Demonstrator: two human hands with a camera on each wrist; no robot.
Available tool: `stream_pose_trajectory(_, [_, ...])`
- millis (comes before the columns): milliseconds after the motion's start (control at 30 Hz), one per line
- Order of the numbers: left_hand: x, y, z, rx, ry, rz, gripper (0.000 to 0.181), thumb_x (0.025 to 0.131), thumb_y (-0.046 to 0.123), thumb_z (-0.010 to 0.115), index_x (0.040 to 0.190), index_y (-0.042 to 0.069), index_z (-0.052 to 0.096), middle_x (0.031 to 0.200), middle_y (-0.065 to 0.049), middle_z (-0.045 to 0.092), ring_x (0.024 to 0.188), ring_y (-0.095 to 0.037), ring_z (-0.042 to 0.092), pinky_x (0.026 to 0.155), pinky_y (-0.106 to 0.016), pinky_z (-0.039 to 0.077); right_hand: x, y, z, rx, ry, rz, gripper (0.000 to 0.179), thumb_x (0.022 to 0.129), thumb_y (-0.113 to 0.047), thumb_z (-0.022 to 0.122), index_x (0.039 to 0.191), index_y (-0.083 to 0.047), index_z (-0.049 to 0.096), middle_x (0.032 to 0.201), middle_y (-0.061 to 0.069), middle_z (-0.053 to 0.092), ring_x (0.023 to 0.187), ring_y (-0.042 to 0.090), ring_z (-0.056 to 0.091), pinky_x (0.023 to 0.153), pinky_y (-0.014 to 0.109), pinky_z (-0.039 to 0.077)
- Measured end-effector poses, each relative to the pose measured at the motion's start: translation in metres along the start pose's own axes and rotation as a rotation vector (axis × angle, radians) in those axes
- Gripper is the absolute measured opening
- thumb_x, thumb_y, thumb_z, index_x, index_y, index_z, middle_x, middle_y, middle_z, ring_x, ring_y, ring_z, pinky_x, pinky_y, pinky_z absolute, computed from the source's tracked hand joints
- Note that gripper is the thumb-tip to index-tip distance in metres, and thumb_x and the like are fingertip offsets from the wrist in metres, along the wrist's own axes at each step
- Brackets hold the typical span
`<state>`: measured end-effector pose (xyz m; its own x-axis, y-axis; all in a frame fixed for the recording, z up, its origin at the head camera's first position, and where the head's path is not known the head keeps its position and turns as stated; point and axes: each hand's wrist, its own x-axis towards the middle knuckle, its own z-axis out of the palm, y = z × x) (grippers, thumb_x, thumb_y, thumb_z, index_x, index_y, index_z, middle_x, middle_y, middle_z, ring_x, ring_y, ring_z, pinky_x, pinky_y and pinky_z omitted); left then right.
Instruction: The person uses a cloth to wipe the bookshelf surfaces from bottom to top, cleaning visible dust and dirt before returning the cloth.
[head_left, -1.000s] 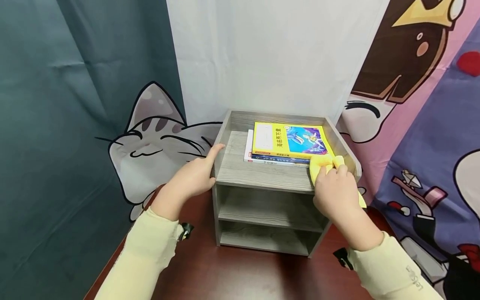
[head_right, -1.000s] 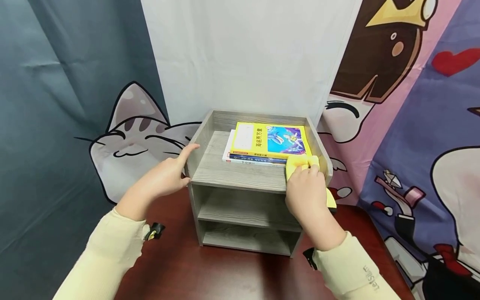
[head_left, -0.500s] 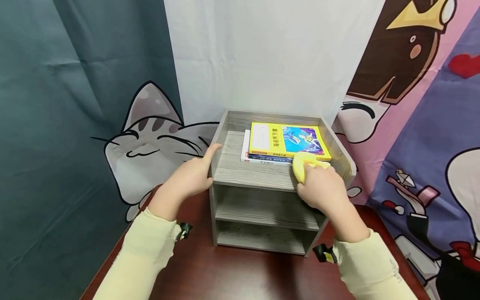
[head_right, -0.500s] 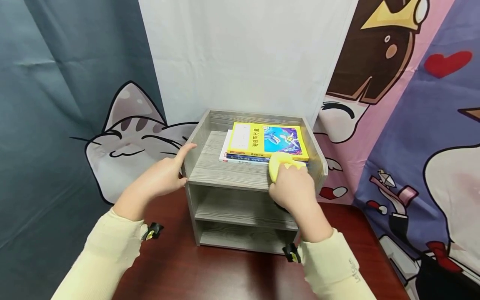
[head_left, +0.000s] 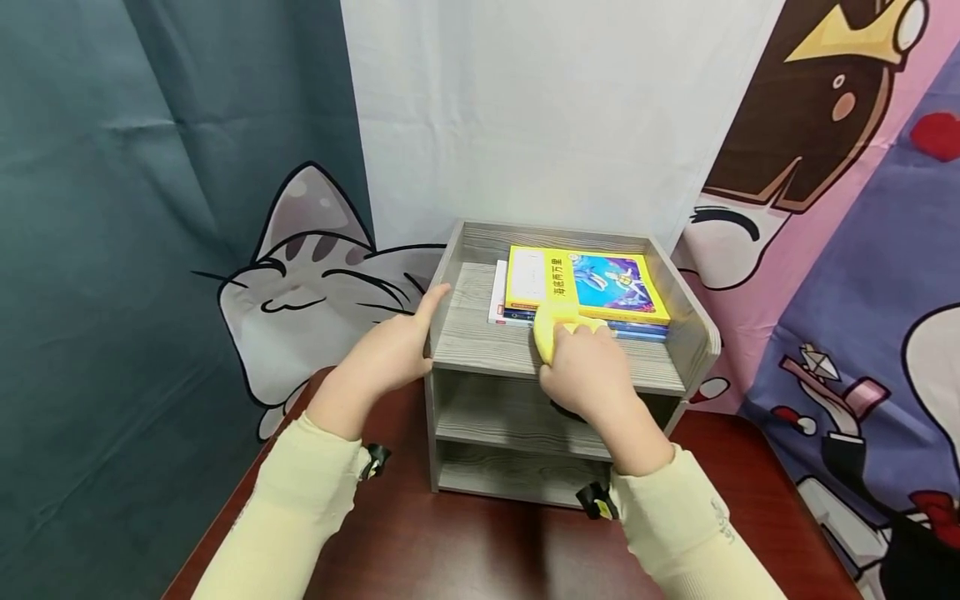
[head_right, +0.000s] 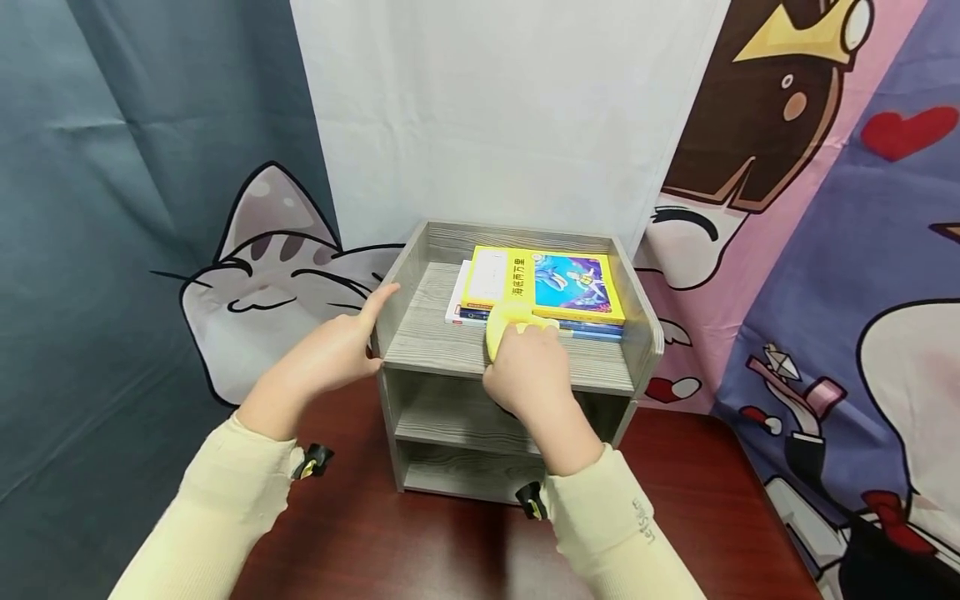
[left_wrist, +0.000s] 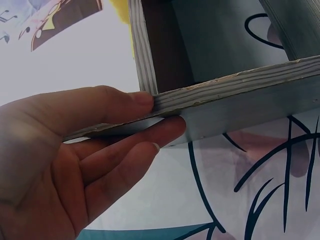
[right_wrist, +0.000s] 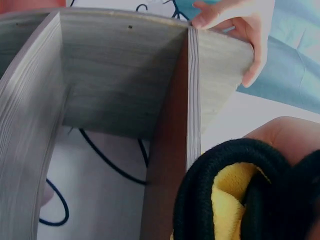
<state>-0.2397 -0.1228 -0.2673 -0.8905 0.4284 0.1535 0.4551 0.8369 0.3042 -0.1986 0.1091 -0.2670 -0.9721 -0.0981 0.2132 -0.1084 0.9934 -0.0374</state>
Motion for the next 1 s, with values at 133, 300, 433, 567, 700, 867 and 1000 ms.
stream_pose_trajectory(133, [0.0,0.0,-0.001,-0.004,-0.009,0.006,0.098,0.076,0.009,0.073,0.147,0.019,0.005,0.055,-0.004,0.052,0.049,-0.02,0.051,0.048,-0.032,0.039,0.004,-0.011,0.002,-0.002,0.007,-0.008,0.04,0.076,-0.023,0.06,0.107,0.002,0.059,0.084,0.019,0.056,0.083,0.035,0.047,0.069,0.046,0.041])
stream_pose_trajectory(300, [0.0,-0.001,-0.002,-0.002,-0.008,0.007,0.099,0.076,0.007,0.073,0.147,0.018,0.005,0.055,-0.004,0.052,0.05,-0.02,0.051,0.049,-0.032,0.04,0.007,-0.022,0.004,-0.002,0.015,-0.009,0.042,0.076,-0.024,0.06,0.109,0.002,0.058,0.089,0.02,0.057,0.085,0.036,0.048,0.071,0.047,0.043])
stream_pose_trajectory(433, [0.0,-0.001,-0.001,0.005,-0.004,0.011,0.099,0.077,0.007,0.073,0.147,0.018,0.005,0.055,-0.004,0.052,0.049,-0.019,0.051,0.049,-0.032,0.04,0.009,-0.03,0.005,-0.005,0.014,-0.006,0.042,0.076,-0.024,0.058,0.109,0.002,0.058,0.089,0.02,0.056,0.086,0.035,0.047,0.07,0.047,0.043])
stream_pose_trajectory(567, [0.0,-0.002,-0.001,0.012,0.005,0.014,0.099,0.076,0.007,0.073,0.148,0.018,0.005,0.058,-0.004,0.053,0.051,-0.019,0.053,0.05,-0.033,0.042,0.011,-0.038,0.006,-0.006,0.0,-0.002,0.044,0.077,-0.024,0.057,0.113,0.002,0.058,0.091,0.02,0.056,0.087,0.034,0.046,0.069,0.046,0.044])
stream_pose_trajectory(700, [0.0,-0.002,-0.001,0.024,0.004,0.016,0.099,0.077,0.007,0.073,0.148,0.017,0.005,0.058,-0.004,0.053,0.052,-0.019,0.053,0.05,-0.033,0.042,0.013,-0.046,0.007,-0.005,-0.01,-0.009,0.048,0.077,-0.025,0.057,0.116,0.003,0.057,0.094,0.02,0.056,0.091,0.035,0.047,0.07,0.046,0.045])
stream_pose_trajectory(867, [-0.001,-0.001,-0.001,0.025,0.0,0.008,0.099,0.077,0.007,0.074,0.148,0.017,0.005,0.058,-0.004,0.053,0.052,-0.019,0.054,0.05,-0.032,0.043,0.016,-0.055,0.008,0.003,-0.005,-0.021,0.047,0.077,-0.024,0.056,0.116,0.002,0.057,0.094,0.02,0.055,0.09,0.034,0.046,0.069,0.045,0.046])
stream_pose_trajectory(1000, [-0.001,-0.001,-0.002,0.027,-0.004,0.002,0.099,0.077,0.007,0.073,0.148,0.017,0.005,0.059,-0.004,0.053,0.053,-0.019,0.054,0.051,-0.033,0.044,0.017,-0.062,0.01,0.011,0.001,-0.033,0.047,0.077,-0.024,0.057,0.116,0.002,0.058,0.094,0.019,0.054,0.088,0.034,0.046,0.068,0.044,0.046])
